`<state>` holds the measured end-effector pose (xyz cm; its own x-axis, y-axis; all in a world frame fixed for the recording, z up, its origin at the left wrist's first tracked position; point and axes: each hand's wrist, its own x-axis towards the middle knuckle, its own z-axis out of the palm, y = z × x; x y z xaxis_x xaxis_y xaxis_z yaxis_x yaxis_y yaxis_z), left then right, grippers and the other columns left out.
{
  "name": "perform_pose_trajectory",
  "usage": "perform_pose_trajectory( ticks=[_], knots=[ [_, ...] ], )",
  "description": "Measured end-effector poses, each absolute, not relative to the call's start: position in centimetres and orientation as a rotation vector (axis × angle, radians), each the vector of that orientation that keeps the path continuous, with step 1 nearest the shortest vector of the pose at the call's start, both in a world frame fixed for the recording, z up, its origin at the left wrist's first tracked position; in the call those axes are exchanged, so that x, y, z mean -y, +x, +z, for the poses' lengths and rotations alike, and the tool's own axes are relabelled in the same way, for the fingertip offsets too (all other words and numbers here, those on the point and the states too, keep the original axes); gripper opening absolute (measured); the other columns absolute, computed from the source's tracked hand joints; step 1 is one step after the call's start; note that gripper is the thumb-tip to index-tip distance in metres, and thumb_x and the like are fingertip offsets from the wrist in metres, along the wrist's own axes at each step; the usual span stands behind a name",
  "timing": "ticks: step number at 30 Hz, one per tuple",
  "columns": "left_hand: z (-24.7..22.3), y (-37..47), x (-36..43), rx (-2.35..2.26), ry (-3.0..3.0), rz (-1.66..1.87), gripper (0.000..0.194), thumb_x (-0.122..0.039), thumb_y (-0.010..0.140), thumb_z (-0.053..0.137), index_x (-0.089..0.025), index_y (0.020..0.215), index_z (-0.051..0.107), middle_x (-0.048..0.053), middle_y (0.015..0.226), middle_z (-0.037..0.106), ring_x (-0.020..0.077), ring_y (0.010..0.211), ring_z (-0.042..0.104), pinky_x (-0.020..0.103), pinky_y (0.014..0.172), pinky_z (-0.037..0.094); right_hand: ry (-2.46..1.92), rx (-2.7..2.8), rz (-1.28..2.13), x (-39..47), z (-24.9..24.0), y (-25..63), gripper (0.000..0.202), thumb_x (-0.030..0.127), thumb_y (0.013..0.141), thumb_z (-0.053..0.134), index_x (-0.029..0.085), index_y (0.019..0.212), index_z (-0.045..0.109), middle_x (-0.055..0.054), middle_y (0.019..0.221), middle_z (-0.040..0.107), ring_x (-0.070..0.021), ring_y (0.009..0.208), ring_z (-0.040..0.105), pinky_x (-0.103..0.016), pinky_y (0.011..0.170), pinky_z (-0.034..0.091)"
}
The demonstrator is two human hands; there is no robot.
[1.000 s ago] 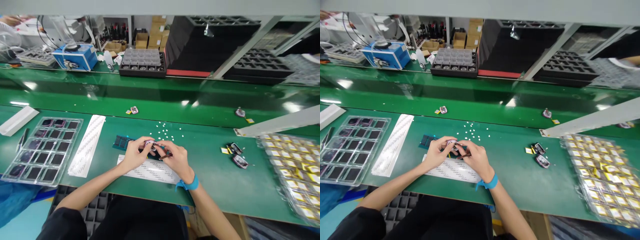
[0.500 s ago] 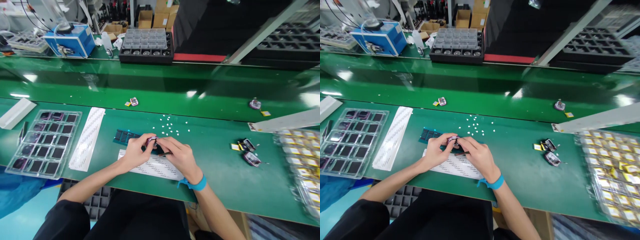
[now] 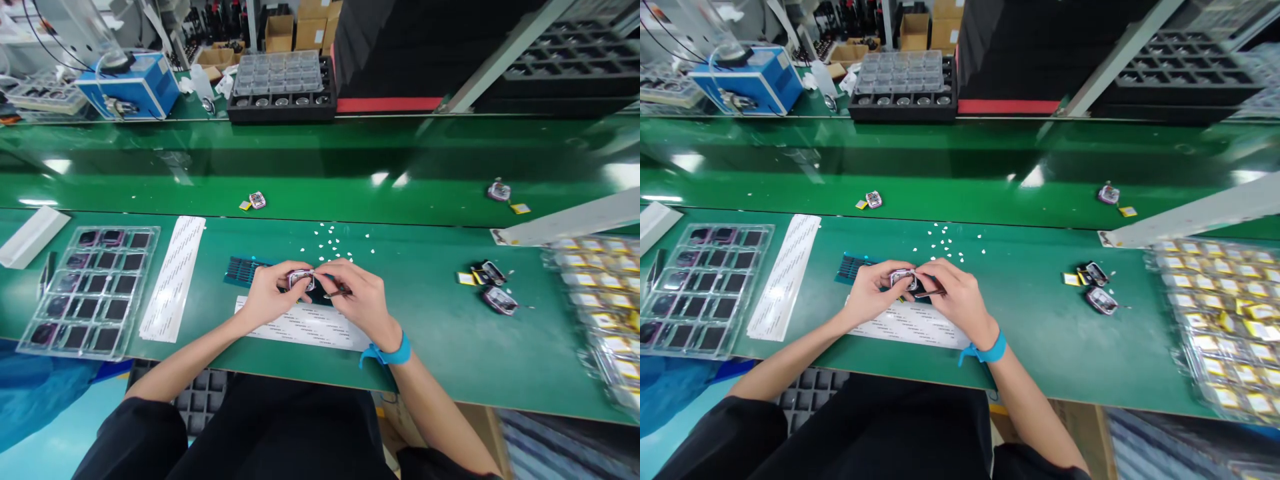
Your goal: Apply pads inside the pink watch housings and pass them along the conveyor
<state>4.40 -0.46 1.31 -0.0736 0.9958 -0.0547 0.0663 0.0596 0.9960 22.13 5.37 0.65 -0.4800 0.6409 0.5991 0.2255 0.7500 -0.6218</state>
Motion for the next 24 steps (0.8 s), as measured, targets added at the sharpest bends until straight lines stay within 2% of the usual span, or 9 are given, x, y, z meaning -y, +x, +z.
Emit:
perform_pose_trajectory(
  ticks=[6,11,15,18,20,22,24],
  knots=[
    [0.9,4.5,0.3,-1.289,1.086,1.176,0.02,-0.03,0.081,0.072,-0.015,0.094,0.075,0.004,0.074,0.075,0.019,0.054,0.076,0.023,0.048,0.059,-0.655,2.102,0.565,-5.2,0.7,22.2,0.011,0.016,0.099,0.064,0.02,0.106,0.07,-0.002,0.092,0.074,-0.0097,0.062,0.064,-0.021,0.053,0.053],
    [0.8,4.4,0.3,-1.345,1.163,1.154,0.018,-0.03,0.084,0.069,-0.015,0.092,0.075,0.002,0.067,0.073,0.0167,0.052,0.074,0.021,0.048,0.056,-0.715,2.21,0.338,-5.0,0.1,22.5,0.018,0.011,0.099,0.061,0.02,0.109,0.073,-0.002,0.096,0.078,-0.0121,0.076,0.073,-0.023,0.057,0.054],
    [0.5,4.4,0.2,-1.323,1.144,1.133,0.019,-0.03,0.084,0.068,-0.014,0.092,0.074,0.001,0.066,0.072,0.0165,0.052,0.073,0.021,0.047,0.055,-0.706,2.338,0.124,-4.7,-0.5,23.1,0.034,0.001,0.094,0.051,0.017,0.116,0.072,-0.002,0.098,0.079,-0.0128,0.072,0.073,-0.025,0.048,0.047],
    [0.4,4.5,0.2,-1.299,1.106,1.111,0.019,-0.029,0.084,0.068,-0.013,0.093,0.074,0.001,0.067,0.072,0.0165,0.051,0.073,0.021,0.046,0.054,-0.742,2.39,0.091,-5.0,-1.0,23.4,0.043,-0.002,0.087,0.047,0.017,0.117,0.072,-0.002,0.094,0.079,-0.0127,0.068,0.072,-0.024,0.049,0.048],
    [0.4,4.5,0.2,-1.289,1.078,1.093,0.02,-0.031,0.084,0.07,-0.013,0.094,0.073,0.001,0.065,0.071,0.0172,0.051,0.074,0.02,0.044,0.053,-0.917,2.347,0.093,-5.6,-1.2,23.4,0.043,0.0,0.087,0.048,0.017,0.118,0.072,-0.004,0.092,0.079,-0.0144,0.066,0.072,-0.025,0.05,0.05],
    [0.4,4.6,0.3,-1.275,1.048,1.077,0.023,-0.032,0.085,0.07,-0.014,0.099,0.071,0.0,0.064,0.07,0.016,0.048,0.072,0.022,0.046,0.055,-1.115,2.266,0.071,-6.2,-1.2,23.5,0.045,0.003,0.09,0.049,0.017,0.127,0.07,-0.009,0.104,0.08,-0.0179,0.071,0.075,-0.027,0.051,0.054],
    [0.5,4.7,0.3,-1.262,1.019,1.069,0.024,-0.031,0.086,0.069,-0.014,0.103,0.067,-0.003,0.064,0.069,0.0133,0.044,0.069,0.025,0.054,0.061,-1.167,2.245,0.06,-6.7,-1.0,23.6,0.045,0.007,0.096,0.05,0.017,0.137,0.064,-0.012,0.125,0.075,-0.0215,0.085,0.078,-0.029,0.055,0.058]
  ],
)
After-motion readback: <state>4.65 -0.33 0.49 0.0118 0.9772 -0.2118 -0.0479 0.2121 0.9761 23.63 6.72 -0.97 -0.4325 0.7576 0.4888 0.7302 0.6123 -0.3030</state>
